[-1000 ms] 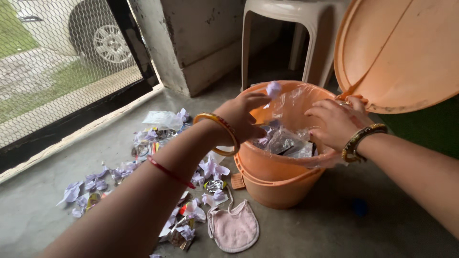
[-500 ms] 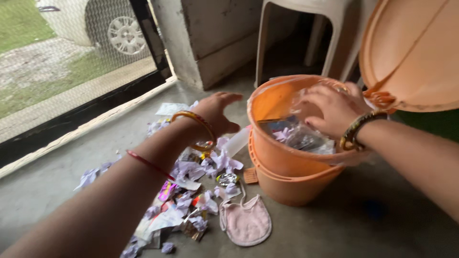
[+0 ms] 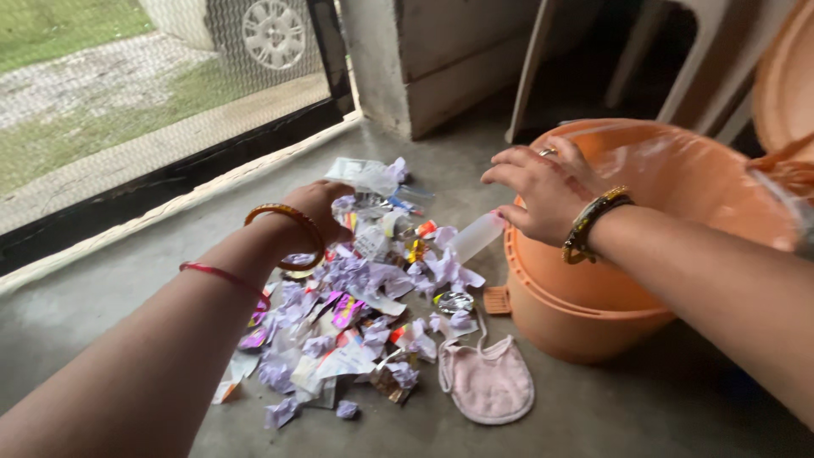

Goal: The person sorts a pile of mixed waste on the floor, picking up items like paper, plastic wrappers, and bottles by hand and placing them into an orange bucket. The person handles the items one by one, moving them from the floor into the container.

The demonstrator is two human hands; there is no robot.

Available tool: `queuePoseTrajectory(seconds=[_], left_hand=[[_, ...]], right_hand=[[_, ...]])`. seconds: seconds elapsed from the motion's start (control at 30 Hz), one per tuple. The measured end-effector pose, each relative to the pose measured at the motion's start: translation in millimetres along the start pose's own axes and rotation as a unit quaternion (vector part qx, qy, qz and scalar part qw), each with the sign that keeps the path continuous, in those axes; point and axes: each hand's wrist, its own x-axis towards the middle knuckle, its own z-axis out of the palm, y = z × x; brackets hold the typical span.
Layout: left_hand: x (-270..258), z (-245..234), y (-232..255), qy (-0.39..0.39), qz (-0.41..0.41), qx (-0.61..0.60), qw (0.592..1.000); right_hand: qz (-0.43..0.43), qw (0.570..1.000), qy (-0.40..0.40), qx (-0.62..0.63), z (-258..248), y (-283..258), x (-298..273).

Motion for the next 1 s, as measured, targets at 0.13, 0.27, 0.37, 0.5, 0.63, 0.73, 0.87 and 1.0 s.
queuePoseTrajectory(seconds=[0.13, 0.27, 0.37, 0.5, 0.63, 0.73, 0.87, 1.0], left_hand=[[-14, 12, -40, -0.059, -0.075, 0.031, 0.995], [-40, 29, -57, -0.168, -0.139, 0.080, 0.973], [-48, 36, -54, -0.256, -0.118, 0.155, 0.947], [-40, 46, -41, -0.268, -0.080, 0.152, 0.948], [-35, 49, -30, -0.262, -0.085, 0.132, 0.952], [-32, 48, -25, -0.264, -0.070, 0.140, 0.952], [-30, 47, -28, -0.263, -0.073, 0.139, 0.952], [-30, 48, -40, -0.247, -0.074, 0.117, 0.959]], right_hand=[[-0.022, 0.999, -0.034, -0.006, 19, -21, 17], [-0.023, 0.993, -0.107, 0.045, 48, -48, 23], [-0.029, 0.971, -0.238, -0.006, 76, -69, 10], [-0.124, 0.916, -0.374, -0.075, 117, -80, -25], [-0.277, 0.879, -0.377, -0.090, 175, -87, -72], [-0.348, 0.828, -0.416, -0.142, 203, -106, -104], [-0.381, 0.738, -0.507, -0.231, 191, -120, -115], [-0.346, 0.739, -0.542, -0.202, 176, -120, -105]])
